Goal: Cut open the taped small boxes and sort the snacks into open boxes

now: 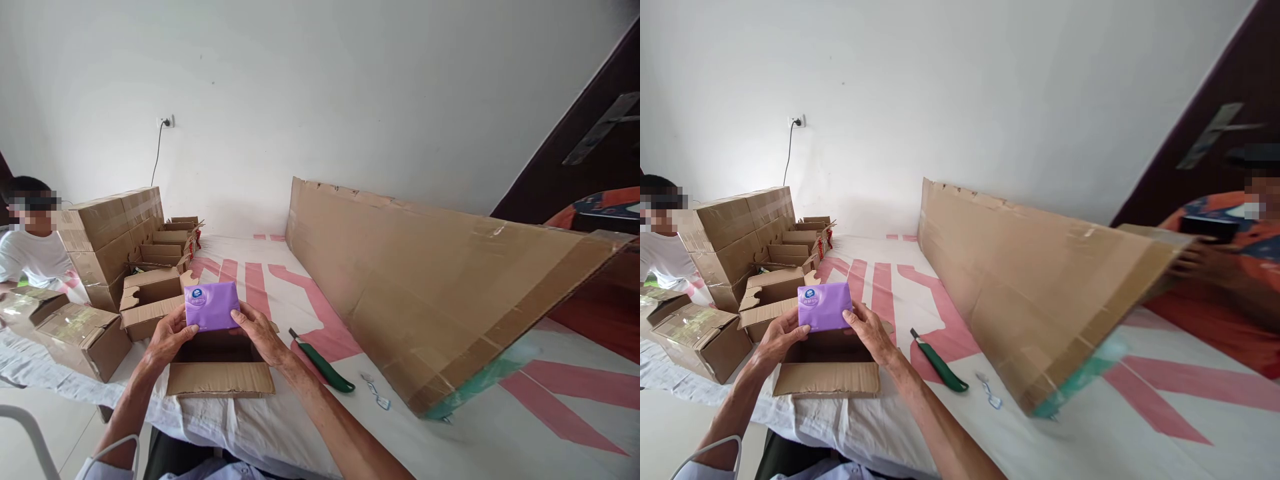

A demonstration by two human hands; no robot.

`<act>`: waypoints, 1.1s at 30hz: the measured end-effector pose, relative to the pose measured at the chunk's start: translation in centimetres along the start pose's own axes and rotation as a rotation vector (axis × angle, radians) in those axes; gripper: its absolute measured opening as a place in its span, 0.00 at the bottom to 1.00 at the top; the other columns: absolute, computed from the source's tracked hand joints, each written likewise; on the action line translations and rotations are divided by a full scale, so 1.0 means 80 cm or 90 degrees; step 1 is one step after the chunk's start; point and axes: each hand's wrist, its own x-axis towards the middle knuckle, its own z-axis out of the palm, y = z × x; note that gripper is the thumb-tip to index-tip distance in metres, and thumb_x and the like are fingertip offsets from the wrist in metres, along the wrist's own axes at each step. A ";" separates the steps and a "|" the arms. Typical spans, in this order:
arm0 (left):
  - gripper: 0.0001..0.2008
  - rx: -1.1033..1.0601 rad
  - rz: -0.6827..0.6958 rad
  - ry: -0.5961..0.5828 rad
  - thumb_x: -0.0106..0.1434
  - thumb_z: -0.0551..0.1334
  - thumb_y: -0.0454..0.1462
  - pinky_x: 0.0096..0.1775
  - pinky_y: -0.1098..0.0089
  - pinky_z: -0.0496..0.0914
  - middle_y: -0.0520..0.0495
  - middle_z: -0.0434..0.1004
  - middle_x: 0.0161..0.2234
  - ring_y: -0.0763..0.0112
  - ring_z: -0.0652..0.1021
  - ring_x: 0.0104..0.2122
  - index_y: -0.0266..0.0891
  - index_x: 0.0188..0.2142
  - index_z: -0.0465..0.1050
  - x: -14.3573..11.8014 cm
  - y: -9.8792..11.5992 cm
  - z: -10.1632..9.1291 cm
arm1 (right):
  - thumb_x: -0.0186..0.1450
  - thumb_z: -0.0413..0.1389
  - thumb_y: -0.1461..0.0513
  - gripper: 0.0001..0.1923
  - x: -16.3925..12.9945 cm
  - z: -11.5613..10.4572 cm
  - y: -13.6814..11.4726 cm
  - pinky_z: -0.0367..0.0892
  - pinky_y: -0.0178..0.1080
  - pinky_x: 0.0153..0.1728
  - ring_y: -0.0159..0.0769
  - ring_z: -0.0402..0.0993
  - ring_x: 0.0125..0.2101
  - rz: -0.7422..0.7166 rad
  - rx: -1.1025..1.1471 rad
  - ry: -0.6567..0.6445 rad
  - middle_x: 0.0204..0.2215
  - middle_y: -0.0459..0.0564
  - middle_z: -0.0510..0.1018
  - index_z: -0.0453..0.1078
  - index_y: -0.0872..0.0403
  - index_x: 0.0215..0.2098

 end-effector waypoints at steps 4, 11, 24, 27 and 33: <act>0.38 -0.013 0.005 -0.033 0.59 0.77 0.50 0.61 0.51 0.72 0.37 0.84 0.57 0.45 0.81 0.56 0.39 0.65 0.76 -0.001 0.007 0.003 | 0.63 0.68 0.45 0.29 0.002 -0.012 0.003 0.76 0.48 0.51 0.47 0.80 0.50 0.034 0.078 -0.051 0.51 0.50 0.85 0.78 0.48 0.58; 0.30 0.128 0.010 0.003 0.65 0.71 0.51 0.56 0.55 0.74 0.37 0.84 0.52 0.50 0.82 0.52 0.39 0.61 0.78 -0.008 0.003 -0.008 | 0.59 0.72 0.51 0.23 0.003 -0.035 -0.001 0.74 0.53 0.56 0.49 0.82 0.49 0.009 0.184 -0.033 0.47 0.52 0.87 0.81 0.50 0.49; 0.24 0.917 -0.081 0.046 0.66 0.65 0.45 0.64 0.49 0.67 0.35 0.74 0.66 0.44 0.72 0.66 0.41 0.59 0.76 -0.011 0.039 -0.085 | 0.57 0.73 0.47 0.21 0.006 -0.106 0.027 0.78 0.51 0.50 0.45 0.82 0.48 -0.031 0.291 0.224 0.47 0.47 0.87 0.79 0.46 0.43; 0.24 0.968 -0.182 -0.026 0.68 0.63 0.49 0.61 0.49 0.68 0.36 0.78 0.62 0.43 0.74 0.64 0.42 0.59 0.77 0.003 0.044 -0.096 | 0.57 0.73 0.47 0.21 0.005 -0.105 0.033 0.79 0.50 0.49 0.47 0.82 0.49 -0.027 0.280 0.214 0.48 0.48 0.87 0.79 0.46 0.42; 0.19 1.010 -0.171 -0.154 0.70 0.61 0.49 0.53 0.59 0.71 0.39 0.85 0.52 0.48 0.81 0.55 0.44 0.54 0.81 0.042 0.039 -0.089 | 0.58 0.71 0.46 0.18 0.014 -0.108 0.049 0.83 0.49 0.44 0.49 0.84 0.48 0.000 0.310 0.232 0.46 0.47 0.88 0.78 0.43 0.41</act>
